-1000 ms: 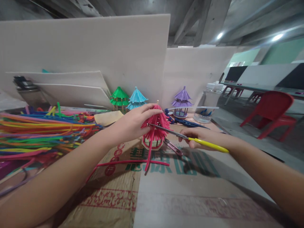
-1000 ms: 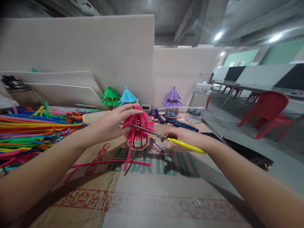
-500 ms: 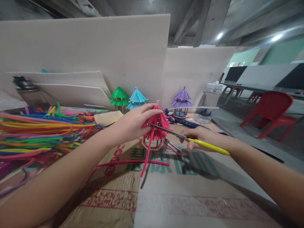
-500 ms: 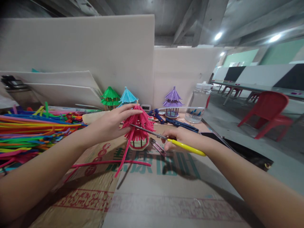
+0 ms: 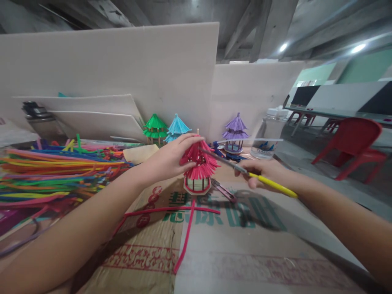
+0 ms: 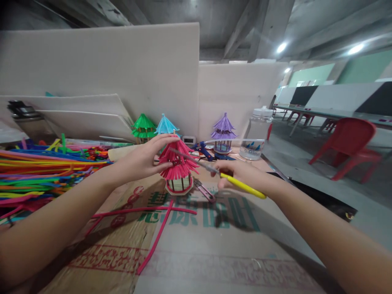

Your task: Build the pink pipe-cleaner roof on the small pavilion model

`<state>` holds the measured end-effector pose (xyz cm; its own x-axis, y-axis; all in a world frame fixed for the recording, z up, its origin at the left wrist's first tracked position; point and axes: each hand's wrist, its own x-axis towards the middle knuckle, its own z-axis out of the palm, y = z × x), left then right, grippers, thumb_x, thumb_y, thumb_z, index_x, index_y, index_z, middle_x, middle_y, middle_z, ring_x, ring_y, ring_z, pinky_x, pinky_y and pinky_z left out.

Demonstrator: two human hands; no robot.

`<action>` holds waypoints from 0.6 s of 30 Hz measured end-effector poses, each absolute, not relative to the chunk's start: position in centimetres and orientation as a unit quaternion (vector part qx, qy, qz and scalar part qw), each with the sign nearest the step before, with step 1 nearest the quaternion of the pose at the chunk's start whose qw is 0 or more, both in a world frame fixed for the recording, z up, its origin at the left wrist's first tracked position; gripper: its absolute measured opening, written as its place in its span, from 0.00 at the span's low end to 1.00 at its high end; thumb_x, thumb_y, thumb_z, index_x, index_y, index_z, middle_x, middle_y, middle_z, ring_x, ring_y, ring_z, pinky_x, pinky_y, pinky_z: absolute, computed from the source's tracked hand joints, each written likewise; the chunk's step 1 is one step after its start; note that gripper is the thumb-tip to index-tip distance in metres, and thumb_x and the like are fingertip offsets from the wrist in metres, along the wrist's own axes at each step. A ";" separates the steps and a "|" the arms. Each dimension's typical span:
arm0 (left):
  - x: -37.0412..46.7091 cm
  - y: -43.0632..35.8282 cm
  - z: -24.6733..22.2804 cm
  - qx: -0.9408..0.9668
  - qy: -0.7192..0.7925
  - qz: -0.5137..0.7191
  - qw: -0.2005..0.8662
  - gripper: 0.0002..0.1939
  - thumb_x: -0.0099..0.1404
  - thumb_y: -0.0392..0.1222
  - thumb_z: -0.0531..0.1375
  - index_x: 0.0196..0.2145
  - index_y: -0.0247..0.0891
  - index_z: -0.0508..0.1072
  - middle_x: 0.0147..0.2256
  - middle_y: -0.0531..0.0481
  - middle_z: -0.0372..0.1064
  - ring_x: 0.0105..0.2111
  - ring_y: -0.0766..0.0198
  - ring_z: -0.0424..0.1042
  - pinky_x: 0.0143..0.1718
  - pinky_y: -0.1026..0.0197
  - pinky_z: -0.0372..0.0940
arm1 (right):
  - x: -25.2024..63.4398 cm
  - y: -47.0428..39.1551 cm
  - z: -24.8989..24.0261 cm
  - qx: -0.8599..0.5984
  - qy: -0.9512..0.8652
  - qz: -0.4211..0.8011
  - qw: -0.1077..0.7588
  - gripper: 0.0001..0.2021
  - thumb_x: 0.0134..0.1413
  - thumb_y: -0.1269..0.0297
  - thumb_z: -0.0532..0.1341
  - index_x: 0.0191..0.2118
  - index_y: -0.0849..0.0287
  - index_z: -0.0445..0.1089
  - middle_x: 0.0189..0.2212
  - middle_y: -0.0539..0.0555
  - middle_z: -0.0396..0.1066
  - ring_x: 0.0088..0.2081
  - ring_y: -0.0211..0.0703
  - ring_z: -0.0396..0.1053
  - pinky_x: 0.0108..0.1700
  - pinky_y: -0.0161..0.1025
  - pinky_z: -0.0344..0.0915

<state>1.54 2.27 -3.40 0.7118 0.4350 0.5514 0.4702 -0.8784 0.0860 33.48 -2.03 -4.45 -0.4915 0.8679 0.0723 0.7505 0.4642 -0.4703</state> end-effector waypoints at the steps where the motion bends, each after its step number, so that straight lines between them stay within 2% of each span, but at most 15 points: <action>1: 1.4 2.2 -3.3 -0.924 -0.247 -0.290 0.021 0.32 0.68 0.42 0.60 0.66 0.42 0.55 0.66 0.40 0.56 0.66 0.54 0.57 0.67 0.48 0.57 | 33.7 -1.7 -4.6 -0.495 -0.829 0.184 0.185 0.25 0.50 0.38 0.61 0.41 0.55 0.71 0.29 0.51 0.69 0.29 0.44 0.65 0.30 0.38 0.58; 4: 1.2 2.0 -3.2 -0.921 -0.259 -0.290 -0.005 0.38 0.66 0.47 0.63 0.68 0.44 0.50 0.67 0.40 0.53 0.66 0.52 0.57 0.67 0.47 0.56 | 33.9 -0.8 -5.2 -0.579 -0.775 0.109 0.231 0.27 0.55 0.35 0.54 0.40 0.57 0.69 0.28 0.53 0.70 0.27 0.45 0.66 0.28 0.39 0.58; 7: 1.4 2.0 -3.3 -0.921 -0.259 -0.291 -0.010 0.42 0.64 0.51 0.65 0.69 0.46 0.48 0.68 0.40 0.52 0.67 0.51 0.56 0.67 0.46 0.56 | 33.5 -0.3 -6.4 -0.638 -0.741 0.048 0.203 0.26 0.55 0.36 0.56 0.37 0.57 0.70 0.27 0.55 0.72 0.28 0.48 0.69 0.29 0.40 0.59; 9: 1.6 2.1 -3.5 -0.921 -0.256 -0.292 0.004 0.39 0.65 0.51 0.64 0.68 0.46 0.51 0.67 0.41 0.54 0.67 0.51 0.56 0.67 0.46 0.56 | 33.4 0.1 -7.6 -0.640 -0.745 0.038 0.183 0.24 0.55 0.38 0.58 0.37 0.57 0.71 0.31 0.57 0.75 0.32 0.50 0.72 0.32 0.40 0.61; 12: 1.8 2.2 -3.6 -0.921 -0.256 -0.293 0.034 0.33 0.66 0.48 0.63 0.65 0.44 0.56 0.65 0.40 0.56 0.66 0.53 0.57 0.66 0.47 0.57 | 33.5 0.4 -9.3 -0.650 -0.745 0.050 0.142 0.23 0.57 0.43 0.59 0.44 0.58 0.73 0.39 0.60 0.78 0.36 0.52 0.75 0.34 0.39 0.63; 15: 1.9 2.1 -3.6 -0.920 -0.252 -0.293 0.062 0.27 0.68 0.47 0.62 0.61 0.41 0.61 0.63 0.40 0.58 0.65 0.54 0.59 0.65 0.50 0.59 | 33.5 0.5 -10.2 -0.661 -0.744 0.040 0.088 0.20 0.58 0.49 0.59 0.48 0.59 0.72 0.41 0.61 0.78 0.37 0.51 0.75 0.34 0.39 0.63; 18: 1.9 1.8 -3.3 -0.923 -0.246 -0.287 0.078 0.24 0.69 0.47 0.60 0.60 0.39 0.62 0.63 0.39 0.58 0.65 0.54 0.59 0.64 0.51 0.59 | 33.2 0.5 -10.4 -0.651 -0.756 0.022 0.069 0.17 0.59 0.54 0.58 0.45 0.60 0.73 0.40 0.61 0.78 0.36 0.50 0.74 0.34 0.38 0.62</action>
